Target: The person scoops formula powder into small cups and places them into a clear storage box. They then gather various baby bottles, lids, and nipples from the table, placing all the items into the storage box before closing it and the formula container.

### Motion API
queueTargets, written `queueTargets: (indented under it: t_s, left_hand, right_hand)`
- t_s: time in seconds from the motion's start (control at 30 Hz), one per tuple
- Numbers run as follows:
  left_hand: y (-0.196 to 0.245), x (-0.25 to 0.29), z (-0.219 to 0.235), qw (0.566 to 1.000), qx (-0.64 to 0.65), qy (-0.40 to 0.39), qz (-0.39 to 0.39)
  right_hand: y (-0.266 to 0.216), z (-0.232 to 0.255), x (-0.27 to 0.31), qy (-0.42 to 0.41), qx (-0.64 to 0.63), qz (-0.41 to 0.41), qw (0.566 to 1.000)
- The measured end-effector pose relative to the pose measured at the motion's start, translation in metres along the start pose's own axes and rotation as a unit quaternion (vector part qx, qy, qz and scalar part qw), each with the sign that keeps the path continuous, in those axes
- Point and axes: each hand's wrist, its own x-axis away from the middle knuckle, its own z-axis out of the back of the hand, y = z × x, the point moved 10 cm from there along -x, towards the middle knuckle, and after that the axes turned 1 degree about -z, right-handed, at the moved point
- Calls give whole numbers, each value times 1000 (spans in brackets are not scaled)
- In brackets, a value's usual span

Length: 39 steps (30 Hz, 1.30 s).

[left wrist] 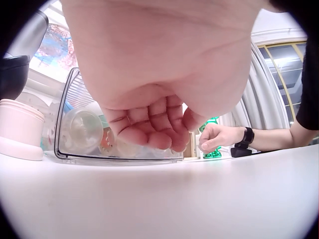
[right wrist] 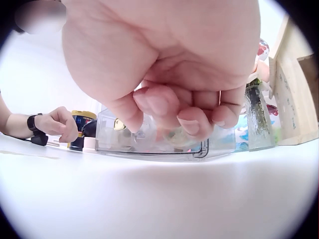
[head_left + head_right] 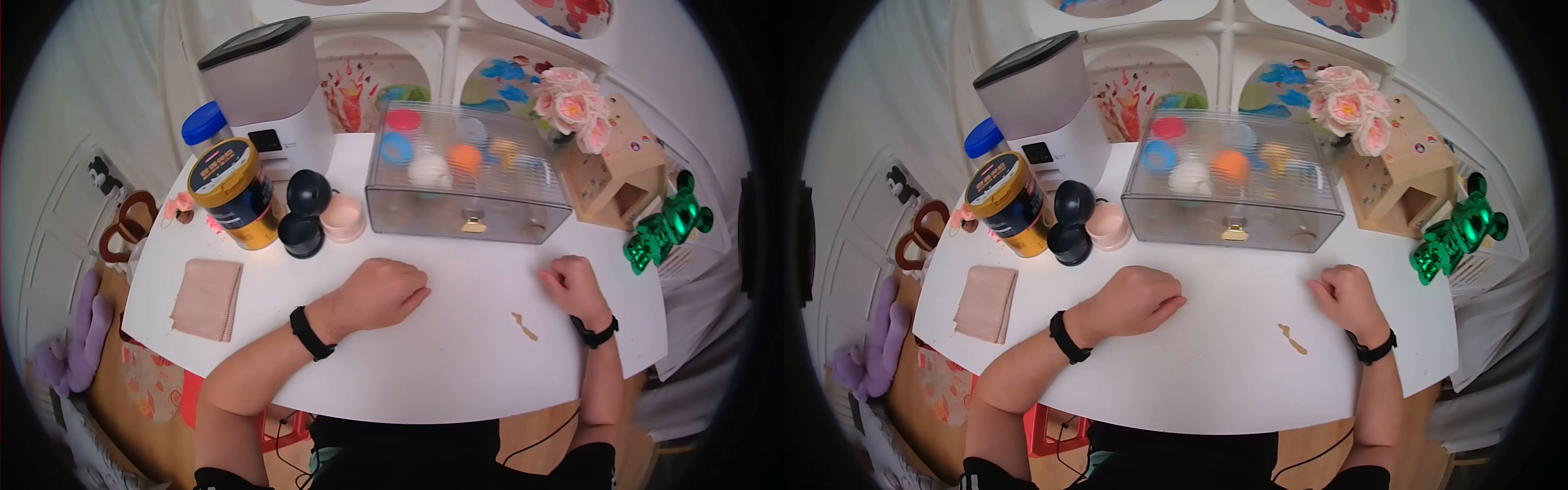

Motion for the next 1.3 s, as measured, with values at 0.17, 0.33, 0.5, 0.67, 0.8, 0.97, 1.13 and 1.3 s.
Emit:
queueTargets:
  t_s: [0.17, 0.33, 0.5, 0.67, 0.8, 0.97, 1.13, 1.3]
  left_hand:
    - [-4, 1, -2, 999, -30, -16, 27]
    - [-8, 5, 12, 996, 3, 84, 12]
    - [17, 7, 50, 981, -65, 177, -32]
    - [-4, 18, 138, 960, -72, 265, 57]
    - [-50, 26, 234, 930, -281, 182, 151]
    - [-159, 83, 287, 882, -238, 10, 406]
    - [-190, 103, 260, 873, -104, -115, 463]
    - [-206, 103, 258, 857, -143, -159, 469]
  right_hand:
    - [-3, -6, 2, -17, -13, -9, 1000]
    - [1, 0, 0, 10, -61, -43, 997]
    - [-7, 2, 1, 35, -85, -4, 996]
    - [-17, 8, 4, 44, -58, 44, 996]
    - [-12, 3, 4, 17, -52, 19, 998]
    - [-11, 3, 4, 1, -43, 9, 999]
    - [-7, 2, 5, 2, -49, 4, 999]
    - [-10, 2, 4, 8, -48, 12, 999]
